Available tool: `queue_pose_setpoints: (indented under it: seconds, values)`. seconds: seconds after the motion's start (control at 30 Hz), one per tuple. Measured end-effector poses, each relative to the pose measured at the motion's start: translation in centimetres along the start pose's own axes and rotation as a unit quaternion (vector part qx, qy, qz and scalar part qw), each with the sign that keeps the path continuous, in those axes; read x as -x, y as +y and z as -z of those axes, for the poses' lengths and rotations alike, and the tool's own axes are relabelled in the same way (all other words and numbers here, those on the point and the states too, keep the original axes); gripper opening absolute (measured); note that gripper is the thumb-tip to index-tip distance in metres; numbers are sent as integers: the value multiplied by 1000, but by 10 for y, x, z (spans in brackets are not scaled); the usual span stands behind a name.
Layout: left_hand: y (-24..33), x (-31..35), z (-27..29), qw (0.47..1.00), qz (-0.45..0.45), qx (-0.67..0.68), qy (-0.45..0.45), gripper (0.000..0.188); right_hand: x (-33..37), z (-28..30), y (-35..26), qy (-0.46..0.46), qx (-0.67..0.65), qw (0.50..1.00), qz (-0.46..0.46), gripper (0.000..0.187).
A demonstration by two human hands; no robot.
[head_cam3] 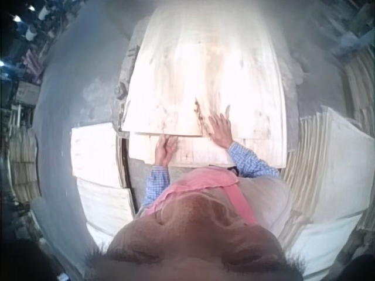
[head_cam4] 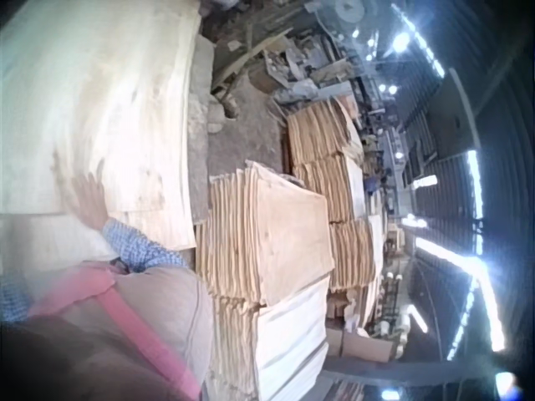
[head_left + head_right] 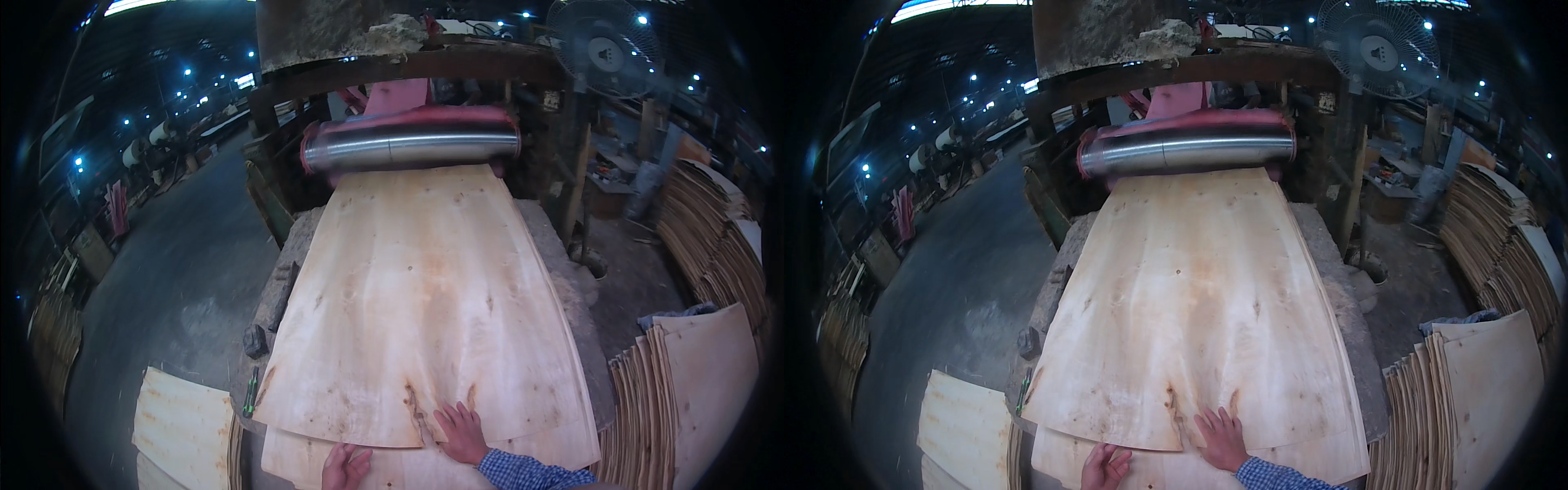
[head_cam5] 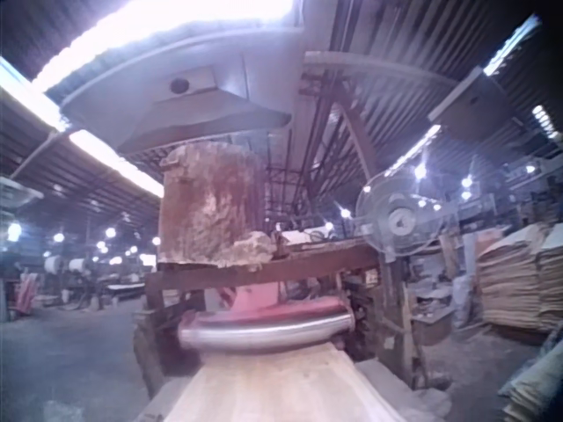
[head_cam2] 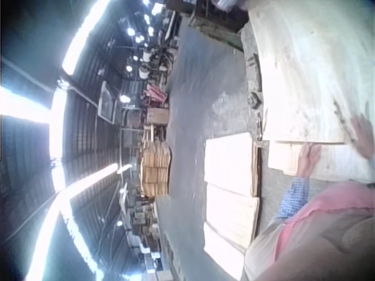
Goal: The person feeds thin wood sheets into a roller machine, aligns them as they enter the rollers, and picks up additional sheets from the floor to feed them into the machine.
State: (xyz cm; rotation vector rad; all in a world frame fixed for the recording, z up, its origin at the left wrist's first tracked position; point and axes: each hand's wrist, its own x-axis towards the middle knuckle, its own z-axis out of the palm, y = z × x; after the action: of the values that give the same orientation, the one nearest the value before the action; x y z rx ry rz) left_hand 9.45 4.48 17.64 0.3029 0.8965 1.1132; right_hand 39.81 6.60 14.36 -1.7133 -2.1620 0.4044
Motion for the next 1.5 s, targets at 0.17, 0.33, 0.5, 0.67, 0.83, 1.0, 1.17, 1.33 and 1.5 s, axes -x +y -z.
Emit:
queue_pose_setpoints:
  seconds: [0.17, 0.33, 0.5, 0.67, 0.83, 1.0, 1.17, 1.33, 1.5]
  values:
    - [-2, -5, 10, 1000, 8, -3, 15, 30, -11, 1, 5, 21, 5, 1000, 1, 74]
    - [30, 13, 20, 983, -51, -85, 157, 38, -74, -11, 37, 64, 68, 995, 23, 69]
    - [60, 6, 59, 930, -139, -165, 298, 30, -153, -31, 105, 132, 101, 986, 24, 61]
    - [74, -12, 112, 823, -207, -368, 380, 31, -245, 9, 119, 72, 166, 983, -46, 68]
    - [92, -48, 150, 754, -99, -546, 351, 28, -253, 6, 118, 78, 146, 978, -129, 57]
    - [98, -67, 166, 655, -157, -640, 371, 34, -130, -18, 100, 96, 130, 986, -51, 51]
    - [152, -61, 133, 728, 16, -596, 337, 25, 14, -14, 51, 76, 100, 990, -69, 52]
    - [160, 9, 131, 960, -49, -254, 111, 36, 129, -8, 6, 50, 70, 989, -116, 54]
    - [139, 46, 148, 974, -14, -209, 82, 37, 148, 0, -29, 59, 63, 987, -134, 66]
